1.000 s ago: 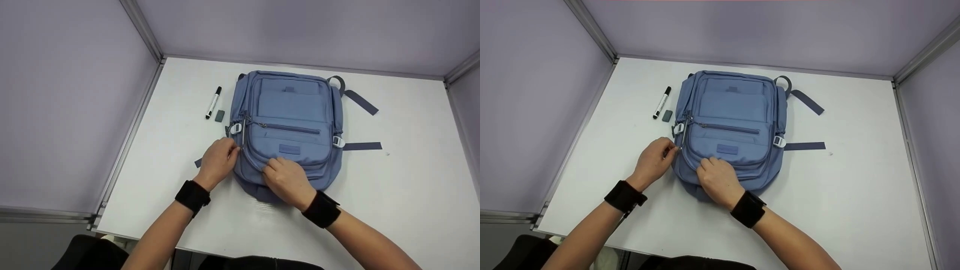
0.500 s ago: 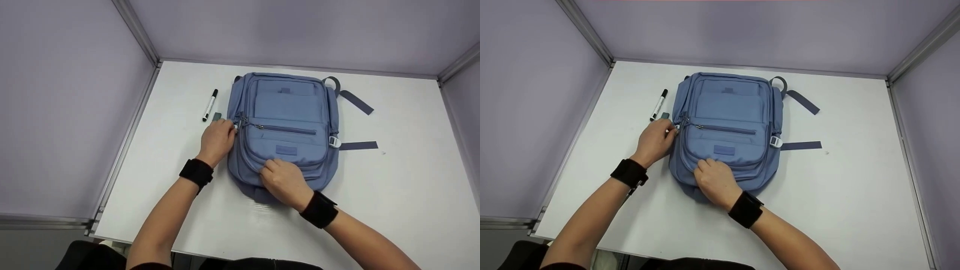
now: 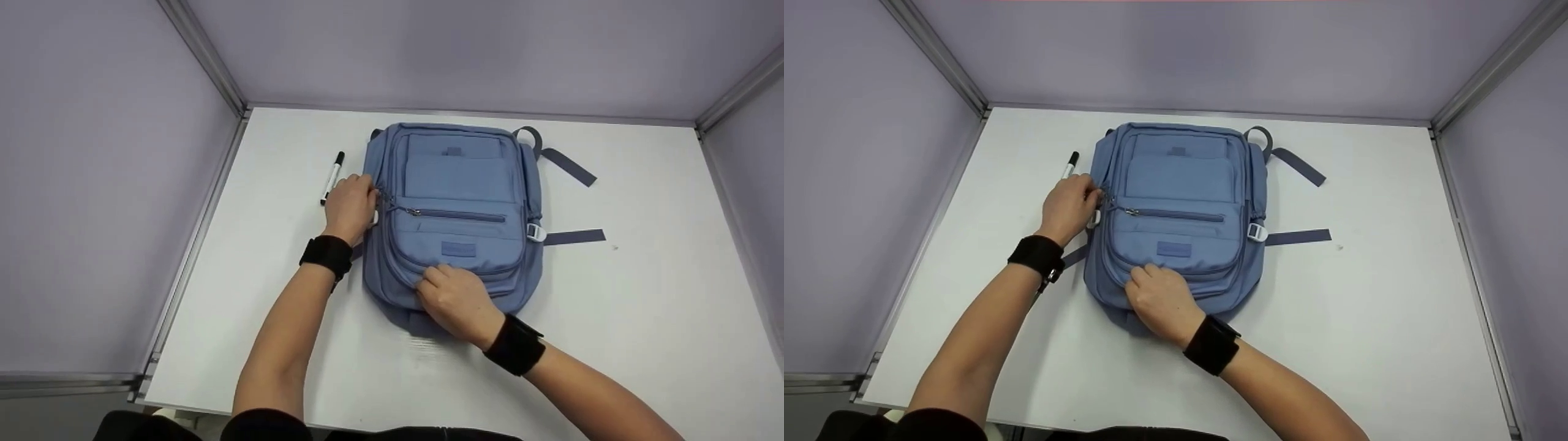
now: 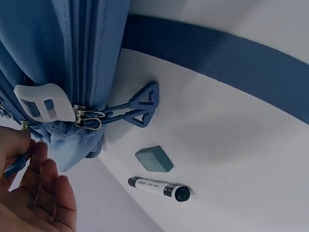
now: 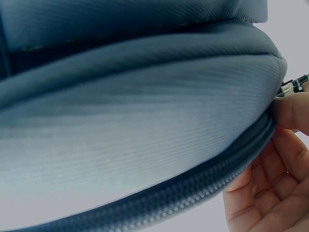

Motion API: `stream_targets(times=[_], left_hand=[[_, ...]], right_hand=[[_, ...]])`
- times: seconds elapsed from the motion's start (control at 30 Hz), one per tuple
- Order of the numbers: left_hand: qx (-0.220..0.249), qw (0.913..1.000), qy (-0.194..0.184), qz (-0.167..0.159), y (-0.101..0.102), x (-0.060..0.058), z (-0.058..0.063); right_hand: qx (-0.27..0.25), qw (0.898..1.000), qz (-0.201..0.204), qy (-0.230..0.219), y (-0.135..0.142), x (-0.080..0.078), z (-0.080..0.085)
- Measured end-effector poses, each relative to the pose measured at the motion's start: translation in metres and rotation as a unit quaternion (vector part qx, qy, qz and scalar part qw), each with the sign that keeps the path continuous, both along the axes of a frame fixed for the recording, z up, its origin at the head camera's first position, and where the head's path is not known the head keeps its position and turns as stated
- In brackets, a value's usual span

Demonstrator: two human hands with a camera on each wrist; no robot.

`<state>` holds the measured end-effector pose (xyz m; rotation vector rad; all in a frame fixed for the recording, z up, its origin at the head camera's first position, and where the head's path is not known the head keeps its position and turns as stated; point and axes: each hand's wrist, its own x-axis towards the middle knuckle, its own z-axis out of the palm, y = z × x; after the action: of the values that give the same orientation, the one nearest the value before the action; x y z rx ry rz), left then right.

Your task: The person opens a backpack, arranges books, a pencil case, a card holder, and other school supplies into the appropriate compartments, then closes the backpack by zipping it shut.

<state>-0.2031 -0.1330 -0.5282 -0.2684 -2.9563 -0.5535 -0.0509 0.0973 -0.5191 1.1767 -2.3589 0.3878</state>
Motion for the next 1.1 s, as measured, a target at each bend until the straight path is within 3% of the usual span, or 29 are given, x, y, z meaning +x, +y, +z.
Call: stream_targets(times=[0.33,0.57,0.7,0.87,1.0,1.1], left_hand=[[0.002,0.9999,-0.005,0.014,0.001,-0.007,-0.005],[-0.001,0.9999,-0.009,0.009,-0.001,-0.005,-0.004],[-0.012,0.9994,0.022,-0.024,-0.003,0.001,-0.003],[-0.022,0.9918,0.075,-0.1,-0.004,0.01,0.001],[-0.036,0.9861,0.079,-0.142,-0.004,0.014,0.002],[-0.037,0.9856,0.076,-0.146,-0.003,0.015,0.001]], right_hand=[[0.0,1.0,-0.004,-0.013,-0.001,-0.001,0.0],[-0.053,0.997,0.021,-0.051,0.007,-0.005,-0.001],[-0.054,0.997,0.004,-0.06,0.023,-0.013,0.005],[-0.019,0.994,-0.051,-0.096,0.044,-0.027,0.009],[0.01,0.987,-0.07,-0.144,0.052,-0.033,0.009],[0.014,0.981,-0.074,-0.178,0.054,-0.034,0.007]])
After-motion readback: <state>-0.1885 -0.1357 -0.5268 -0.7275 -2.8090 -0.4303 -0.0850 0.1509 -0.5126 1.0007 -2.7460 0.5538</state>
